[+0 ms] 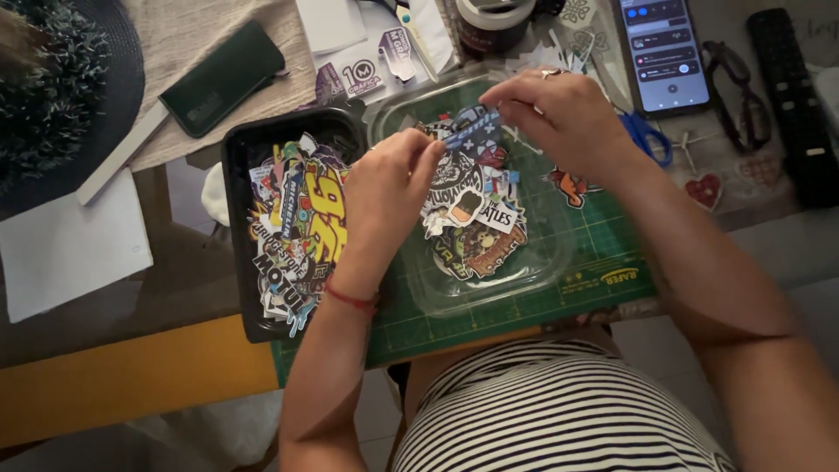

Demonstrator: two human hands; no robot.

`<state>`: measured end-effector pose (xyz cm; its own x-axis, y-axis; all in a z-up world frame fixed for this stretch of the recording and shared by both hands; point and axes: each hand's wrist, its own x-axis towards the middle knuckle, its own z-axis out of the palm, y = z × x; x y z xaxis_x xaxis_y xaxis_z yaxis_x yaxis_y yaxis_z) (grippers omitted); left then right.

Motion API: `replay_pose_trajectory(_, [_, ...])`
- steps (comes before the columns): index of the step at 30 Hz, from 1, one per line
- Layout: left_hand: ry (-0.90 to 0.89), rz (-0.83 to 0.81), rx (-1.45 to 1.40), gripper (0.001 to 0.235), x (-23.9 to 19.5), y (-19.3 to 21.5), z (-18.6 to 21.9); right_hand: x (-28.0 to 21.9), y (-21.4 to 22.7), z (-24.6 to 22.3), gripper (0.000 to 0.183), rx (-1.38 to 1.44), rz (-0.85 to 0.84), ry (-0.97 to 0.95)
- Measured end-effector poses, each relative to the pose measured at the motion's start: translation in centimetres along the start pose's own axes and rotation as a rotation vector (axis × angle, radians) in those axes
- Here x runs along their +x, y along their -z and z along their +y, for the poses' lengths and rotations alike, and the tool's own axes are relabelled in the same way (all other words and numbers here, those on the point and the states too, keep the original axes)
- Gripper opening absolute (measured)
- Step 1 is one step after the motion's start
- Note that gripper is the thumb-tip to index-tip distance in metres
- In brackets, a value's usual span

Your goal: Sorting and transferring various stickers from a black tray into a clear plastic container on a workspace.

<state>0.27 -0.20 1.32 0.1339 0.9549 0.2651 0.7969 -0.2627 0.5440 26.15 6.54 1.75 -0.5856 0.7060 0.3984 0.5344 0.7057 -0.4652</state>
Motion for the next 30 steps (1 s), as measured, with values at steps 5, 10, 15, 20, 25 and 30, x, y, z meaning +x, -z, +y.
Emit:
replay_pose_trajectory(5, [0.021,0.013,-0.033,0.030,0.0,0.1,-0.3,0.5,0.5,-0.7,0.031,0.036,-0.129,-0.176])
replay_pose_trajectory(10, [0.005,0.062,-0.059,0.031,0.1,0.1,-0.3,0.7,0.5,-1.0,0.031,0.014,-0.113,-0.189])
replay_pose_trajectory(15, [-0.079,0.126,-0.126,0.034,0.1,0.3,0.0,0.5,0.7,-0.6,0.024,0.066,-0.030,-0.129])
replay_pose_trajectory(20, [-0.151,0.129,-0.167,0.038,0.0,0.6,0.5,0.5,0.9,-0.7,0.016,0.133,-0.067,-0.156])
replay_pose_trajectory(25, [-0.201,0.275,-0.244,0.042,-0.2,1.1,1.4,0.3,1.1,0.0,0.018,0.042,-0.150,-0.155])
replay_pose_trajectory(30, [-0.250,0.383,-0.350,0.029,-0.2,1.3,1.5,0.4,0.8,-2.9,0.020,-0.118,-0.439,-0.011])
